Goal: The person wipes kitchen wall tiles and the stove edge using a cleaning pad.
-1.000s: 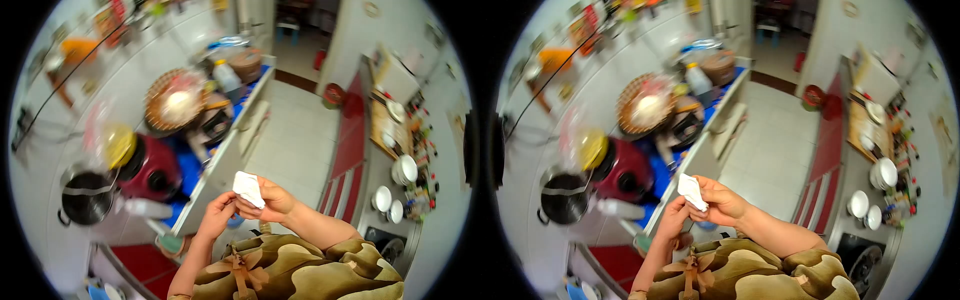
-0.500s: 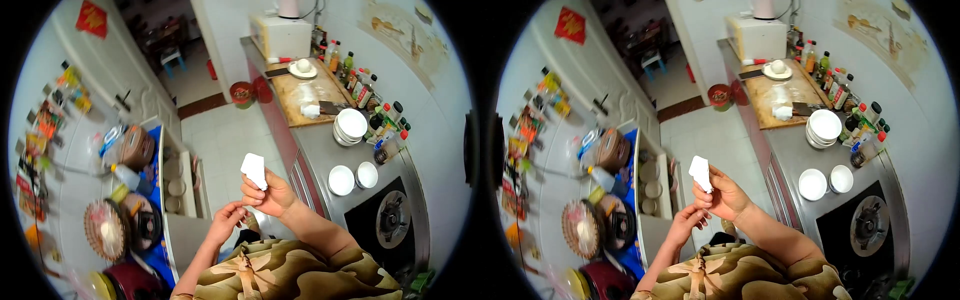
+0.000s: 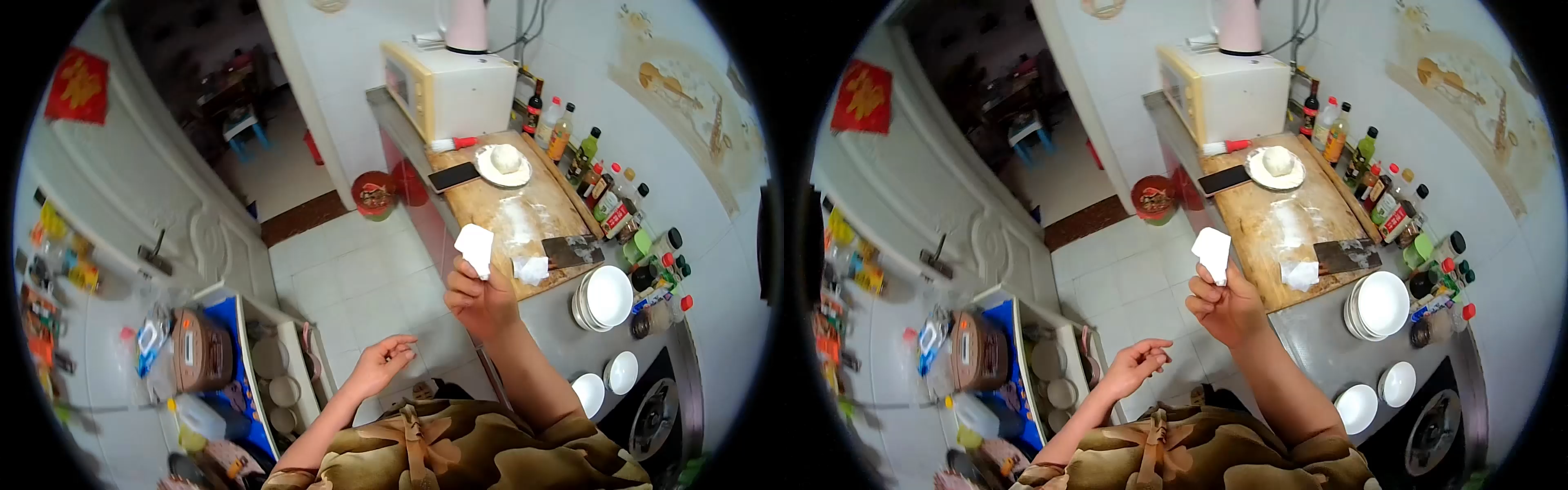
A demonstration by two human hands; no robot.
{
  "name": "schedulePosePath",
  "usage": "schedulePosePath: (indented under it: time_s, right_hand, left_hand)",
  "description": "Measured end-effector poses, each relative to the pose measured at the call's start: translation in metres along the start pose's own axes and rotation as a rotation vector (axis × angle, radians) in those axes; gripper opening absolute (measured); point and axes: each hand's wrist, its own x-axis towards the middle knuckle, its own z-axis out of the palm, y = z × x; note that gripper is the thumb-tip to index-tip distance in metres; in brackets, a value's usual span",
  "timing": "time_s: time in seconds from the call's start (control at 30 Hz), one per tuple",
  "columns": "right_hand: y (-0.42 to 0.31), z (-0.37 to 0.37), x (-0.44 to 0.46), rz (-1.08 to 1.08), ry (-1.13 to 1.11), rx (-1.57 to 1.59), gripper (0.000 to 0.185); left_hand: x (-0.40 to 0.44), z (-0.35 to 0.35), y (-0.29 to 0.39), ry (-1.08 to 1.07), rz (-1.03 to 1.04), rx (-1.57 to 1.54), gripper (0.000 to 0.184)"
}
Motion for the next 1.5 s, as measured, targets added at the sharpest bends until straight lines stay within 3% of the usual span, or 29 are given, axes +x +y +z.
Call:
schedulePosePath:
  time_s: [0.1,0.3,0.4,0.63,0.73,0.87,1.13,1.23,1.3,1.37,1.43,1.5]
  right_hand:
    - [-0.015,-0.008,0.039,-0.03,-0.004,-0.055,0.022]
    - [-0.076,-0.019,0.15,-0.124,0.14,-0.212,0.021]
    - [-0.128,-0.025,0.204,-0.326,0.354,-0.531,0.014]
    - [-0.223,-0.014,0.36,-0.542,0.44,-0.998,0.017]
    - [-0.245,-0.012,0.397,-0.616,0.606,-1.343,0.017]
    - [-0.269,-0.02,0.428,-0.663,0.655,-1.61,0.02]
    - [-0.317,-0.022,0.451,-0.94,1.001,-1.456,0.02]
    - [-0.326,-0.025,0.459,-0.929,1.198,-1.542,0.019]
    - [-0.332,-0.034,0.468,-0.914,1.228,-1.561,0.018]
    - [-0.342,-0.036,0.471,-0.963,1.203,-1.747,0.02]
    - [-0.355,-0.034,0.481,-0.874,1.285,-1.766,0.02]
    - [-0.368,-0.033,0.489,-0.805,1.31,-1.941,0.018]
  left_hand:
    - [0.046,-0.011,0.05,-0.1,0.021,-0.131,0.03]
    - [0.16,-0.062,0.056,-0.21,0.121,0.006,0.031]
    - [0.203,-0.1,0.063,-0.137,0.062,0.056,0.031]
    - [0.298,-0.18,0.095,0.058,0.028,-0.073,0.029]
    - [0.343,-0.204,0.083,-0.056,-0.023,-0.046,0.029]
    - [0.416,-0.244,0.082,-0.201,0.006,-0.039,0.031]
    - [0.555,-0.345,0.138,-0.28,0.042,-0.029,0.026]
    - [0.601,-0.359,0.161,-0.314,0.145,-0.032,0.026]
    - [0.625,-0.361,0.185,-0.329,0.088,-0.164,0.024]
    - [0.653,-0.353,0.209,-0.263,0.228,-0.11,0.024]
    - [0.676,-0.344,0.237,-0.267,0.281,-0.145,0.023]
    - [0.696,-0.337,0.267,-0.257,0.493,-0.112,0.023]
